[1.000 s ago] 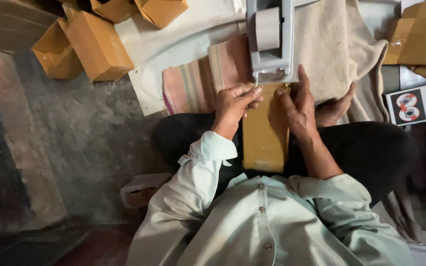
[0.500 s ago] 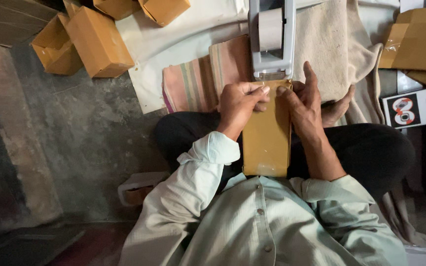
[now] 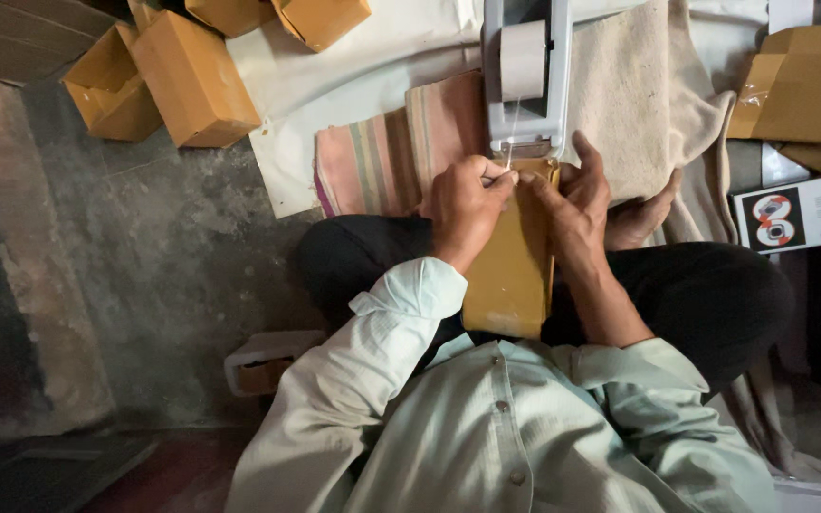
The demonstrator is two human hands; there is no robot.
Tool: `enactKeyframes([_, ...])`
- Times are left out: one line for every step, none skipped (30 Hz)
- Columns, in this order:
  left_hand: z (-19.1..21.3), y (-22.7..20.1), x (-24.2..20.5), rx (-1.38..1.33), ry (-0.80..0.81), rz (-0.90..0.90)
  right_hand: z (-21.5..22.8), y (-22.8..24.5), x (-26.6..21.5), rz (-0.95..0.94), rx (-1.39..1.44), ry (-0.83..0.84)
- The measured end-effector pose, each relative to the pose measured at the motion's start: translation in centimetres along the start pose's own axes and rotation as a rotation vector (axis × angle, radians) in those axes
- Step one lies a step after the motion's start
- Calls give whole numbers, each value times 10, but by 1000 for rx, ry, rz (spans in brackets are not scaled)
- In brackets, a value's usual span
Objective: The person sits on the floor and repeatedly tapes small cardboard boxes using a handheld tape dispenser. They apply tape to the seams, press it down, and set the sealed boxes aside.
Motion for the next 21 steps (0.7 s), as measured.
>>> enactKeyframes([-5, 7, -2, -58, 46, 77, 2, -4, 0, -17, 56, -33])
enactKeyframes([-4, 7, -3, -65, 14, 74, 4, -5, -1, 3, 36, -44])
enactKeyframes([-2, 7, -6, -72, -16, 70, 4, -7, -2, 22, 16, -54])
enactKeyframes([-1, 7, -9, -78, -47, 66, 6, -9, -3, 41, -3, -65])
enactKeyframes([-1, 2, -13, -40, -102, 24, 7, -10, -5, 56, 15, -54])
enactKeyframes([0, -4, -19, -2, -157, -17, 8, -10, -7, 71, 33, -44])
enactKeyframes([0, -9, -22, 32, -211, -64, 9, -9, -7, 92, 47, -33])
enactKeyframes([3, -10, -27, 153, -277, -63, 11, -11, -6, 75, 53, -47])
enactKeyframes([5, -10, -34, 277, -339, -54, 14, -14, -8, 50, 56, -61])
enactKeyframes([8, -9, -40, 401, -399, -45, 17, -15, -11, 25, 60, -76])
enactKeyframes([12, -7, -41, 459, -463, -70, 20, -17, -11, -8, 39, -103])
enactKeyframes([18, -5, -41, 516, -526, -96, 22, -16, -12, -41, 18, -130])
enactKeyframes([24, -2, -39, 576, -592, -122, 23, -15, -12, -74, -1, -154])
enactKeyframes([14, 10, -27, 377, -412, -153, 20, -12, -13, -87, 22, -136])
enactKeyframes([3, 20, -16, 179, -234, -185, 16, -7, -14, -97, 46, -118])
enactKeyframes([-11, 26, -9, -19, -55, -217, 12, -3, -15, -107, 70, -100])
enactKeyframes([-22, 38, -4, -142, 56, -150, 11, -1, -17, -130, 60, -124])
enactKeyframes([-35, 48, -2, -264, 167, -84, 11, 2, -19, -152, 49, -148])
enactKeyframes([-49, 55, -1, -388, 284, -20, 12, 4, -20, -172, 37, -177])
enactKeyframes([-51, 60, 0, -335, 269, -12, 10, 2, -19, -238, 55, -171])
enactKeyframes([-53, 66, -4, -283, 259, 2, 10, -1, -23, -310, 72, -169])
Point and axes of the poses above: each hand's wrist, its own x-axis towards the middle knuckle, its own z-axis out of the back of the hand, y = z × x, the point moved 9 cm from there along x, towards the middle knuckle, and after that the axes turned 9 degrees about x, right-handed, at the moved point
